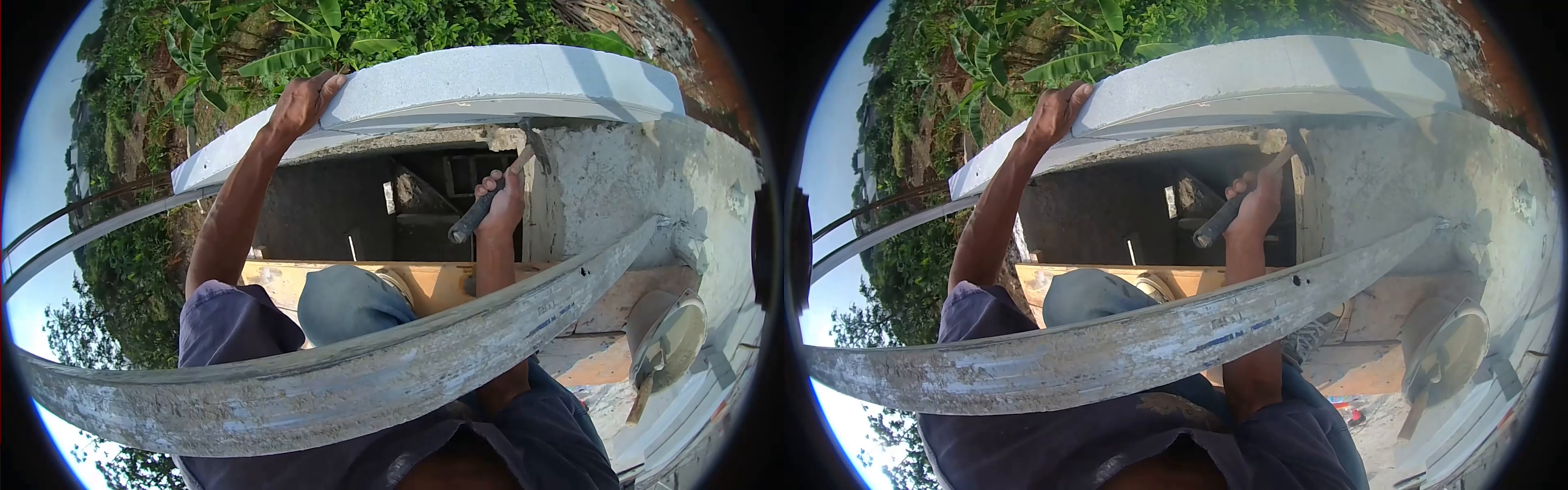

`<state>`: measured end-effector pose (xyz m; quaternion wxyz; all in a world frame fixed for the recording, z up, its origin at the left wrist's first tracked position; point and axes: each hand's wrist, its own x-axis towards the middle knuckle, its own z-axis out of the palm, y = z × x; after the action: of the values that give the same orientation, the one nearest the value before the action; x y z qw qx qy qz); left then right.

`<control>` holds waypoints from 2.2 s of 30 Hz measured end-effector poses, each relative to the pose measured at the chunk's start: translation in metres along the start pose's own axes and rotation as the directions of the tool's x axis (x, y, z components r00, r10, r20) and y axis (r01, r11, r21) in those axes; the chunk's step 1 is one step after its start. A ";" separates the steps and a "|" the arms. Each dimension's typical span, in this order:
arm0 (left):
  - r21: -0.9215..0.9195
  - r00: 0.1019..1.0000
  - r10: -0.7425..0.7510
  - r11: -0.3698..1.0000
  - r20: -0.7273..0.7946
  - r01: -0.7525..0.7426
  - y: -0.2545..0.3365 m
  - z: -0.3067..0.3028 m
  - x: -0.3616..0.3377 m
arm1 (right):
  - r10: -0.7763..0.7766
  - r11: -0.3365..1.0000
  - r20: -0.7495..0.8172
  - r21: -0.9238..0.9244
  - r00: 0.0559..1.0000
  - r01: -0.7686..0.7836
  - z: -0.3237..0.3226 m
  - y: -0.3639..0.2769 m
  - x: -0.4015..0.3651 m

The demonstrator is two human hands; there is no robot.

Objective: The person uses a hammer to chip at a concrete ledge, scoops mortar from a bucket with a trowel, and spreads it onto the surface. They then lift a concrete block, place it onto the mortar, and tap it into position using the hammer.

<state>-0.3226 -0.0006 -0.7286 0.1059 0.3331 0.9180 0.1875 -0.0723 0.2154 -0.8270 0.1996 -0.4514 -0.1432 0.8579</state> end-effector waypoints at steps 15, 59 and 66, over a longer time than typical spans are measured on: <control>-0.011 0.997 0.068 0.998 -0.020 -0.069 0.007 -0.004 -0.001 | -0.102 0.993 -0.029 -0.066 0.994 0.100 0.002 0.015 -0.023; -0.144 0.995 0.088 0.986 0.055 -0.079 -0.046 0.002 -0.002 | -0.137 -0.192 0.891 -0.452 0.432 0.871 0.078 0.019 -0.098; -0.181 0.987 0.079 0.982 0.140 -0.053 -0.044 -0.007 -0.003 | -0.314 -0.226 0.898 -0.387 0.309 0.894 0.079 0.020 -0.101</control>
<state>-0.3474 -0.0354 -0.7404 0.1960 0.3656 0.8760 0.2463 -0.0904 0.1446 -0.7199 0.2733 -0.0793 -0.8650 0.4133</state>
